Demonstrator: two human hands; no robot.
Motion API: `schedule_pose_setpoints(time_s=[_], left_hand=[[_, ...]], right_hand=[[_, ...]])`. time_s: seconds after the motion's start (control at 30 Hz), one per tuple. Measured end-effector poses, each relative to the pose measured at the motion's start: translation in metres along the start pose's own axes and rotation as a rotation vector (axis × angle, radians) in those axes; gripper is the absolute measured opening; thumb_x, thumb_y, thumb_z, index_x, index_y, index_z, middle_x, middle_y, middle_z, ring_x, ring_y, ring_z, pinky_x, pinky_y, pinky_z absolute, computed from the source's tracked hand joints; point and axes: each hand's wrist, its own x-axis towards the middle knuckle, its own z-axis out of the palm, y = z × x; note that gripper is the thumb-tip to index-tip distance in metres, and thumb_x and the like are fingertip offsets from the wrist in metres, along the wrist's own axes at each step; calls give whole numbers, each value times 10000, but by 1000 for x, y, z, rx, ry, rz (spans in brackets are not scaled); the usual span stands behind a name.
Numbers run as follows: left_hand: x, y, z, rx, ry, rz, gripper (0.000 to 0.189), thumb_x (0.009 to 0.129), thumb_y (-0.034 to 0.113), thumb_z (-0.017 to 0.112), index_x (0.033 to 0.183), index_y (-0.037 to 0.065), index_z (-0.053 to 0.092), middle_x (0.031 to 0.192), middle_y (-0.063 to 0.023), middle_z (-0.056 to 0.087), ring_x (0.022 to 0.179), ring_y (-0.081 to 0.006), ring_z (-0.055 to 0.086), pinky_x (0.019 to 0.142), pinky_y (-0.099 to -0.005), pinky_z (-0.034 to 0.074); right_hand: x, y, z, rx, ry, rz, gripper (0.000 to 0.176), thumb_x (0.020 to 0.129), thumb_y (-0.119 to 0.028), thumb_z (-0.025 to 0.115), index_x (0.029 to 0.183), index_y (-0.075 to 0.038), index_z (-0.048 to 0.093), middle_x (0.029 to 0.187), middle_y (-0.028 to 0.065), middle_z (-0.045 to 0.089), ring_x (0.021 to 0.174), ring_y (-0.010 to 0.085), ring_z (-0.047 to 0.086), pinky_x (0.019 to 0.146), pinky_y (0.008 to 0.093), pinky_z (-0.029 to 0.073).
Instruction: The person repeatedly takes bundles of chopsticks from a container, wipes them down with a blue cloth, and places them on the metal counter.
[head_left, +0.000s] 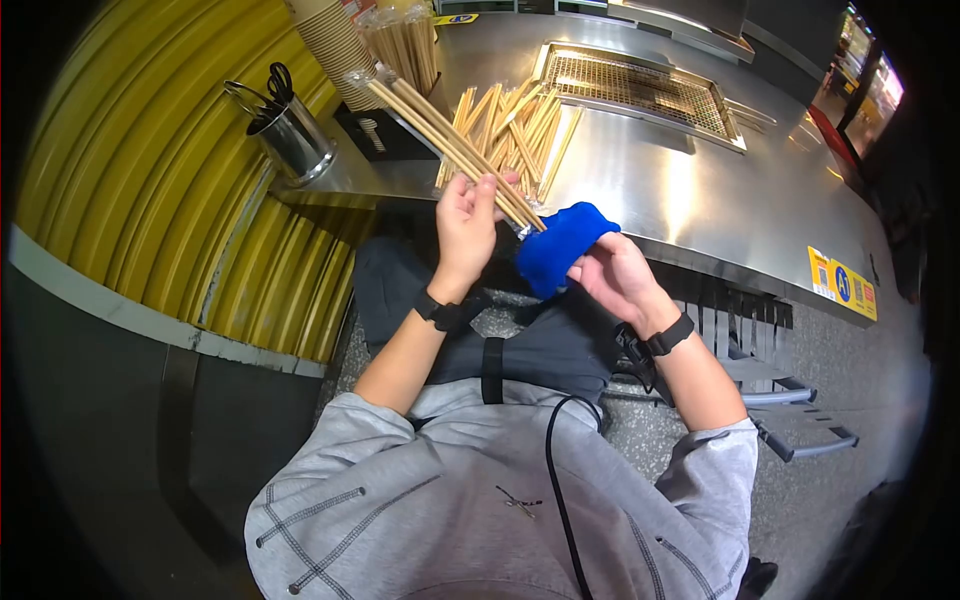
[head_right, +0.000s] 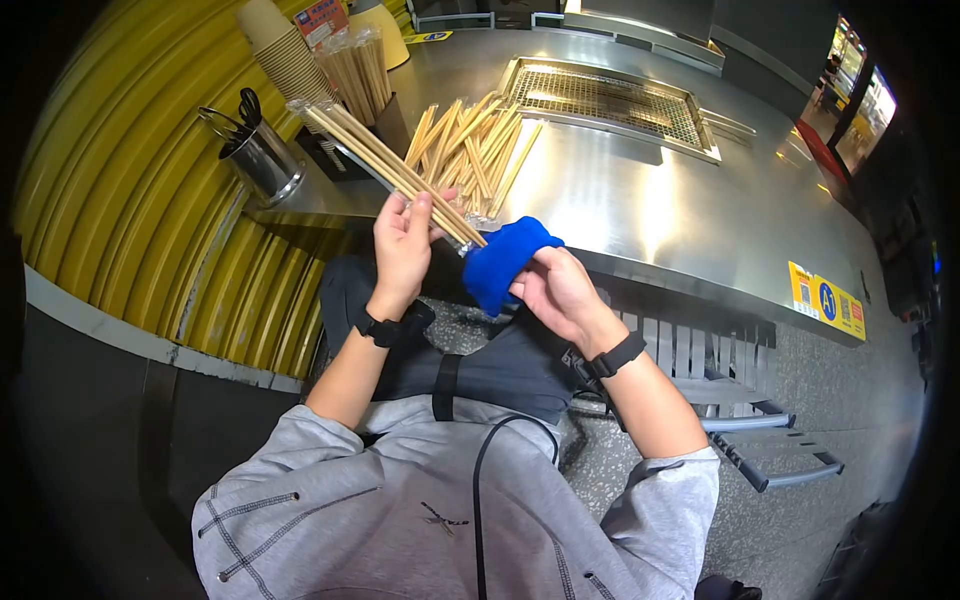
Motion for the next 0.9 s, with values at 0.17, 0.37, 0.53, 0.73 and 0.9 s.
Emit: schedule_pose_setpoints(time_s=[0.17,0.37,0.53,0.73,0.9], left_hand=[[-8,-18,10,0,-60,36,279,1008,165,469,1199,-34,434,1071,-195,653,906,-230,678,785,-333,579],[-10,-18,9,29,-99,2,205,993,104,489,1135,-43,505,997,-142,668,854,-147,664,754,-270,552],[-8,-5,-1,86,-256,-100,206,988,112,506,1124,-42,523,930,-121,672,801,-154,660,732,-284,553],[-25,-15,3,142,-734,-333,187,980,111,532,1090,-34,574,933,-19,646,812,-58,600,734,-217,486],[-36,-31,8,191,-667,-444,211,998,189,514,1031,-3,594,845,-9,626,732,-53,568,677,-213,477]], right_hand=[[1,1,-1,91,52,3,286,969,-87,369,1164,30,542,1133,167,623,1035,271,620,937,409,494],[-3,-3,6,-100,92,24,247,955,-103,413,1117,-20,580,1045,89,644,934,176,625,825,325,501],[-4,-16,-13,-484,105,-89,132,907,-145,559,1002,-69,610,935,8,623,834,100,582,761,245,467],[-8,-3,12,-719,111,-392,177,834,1,647,1005,-9,604,952,24,641,887,108,601,810,275,493],[-3,-10,7,-539,292,-379,168,844,45,596,1005,1,608,917,47,658,819,128,631,735,264,518]])
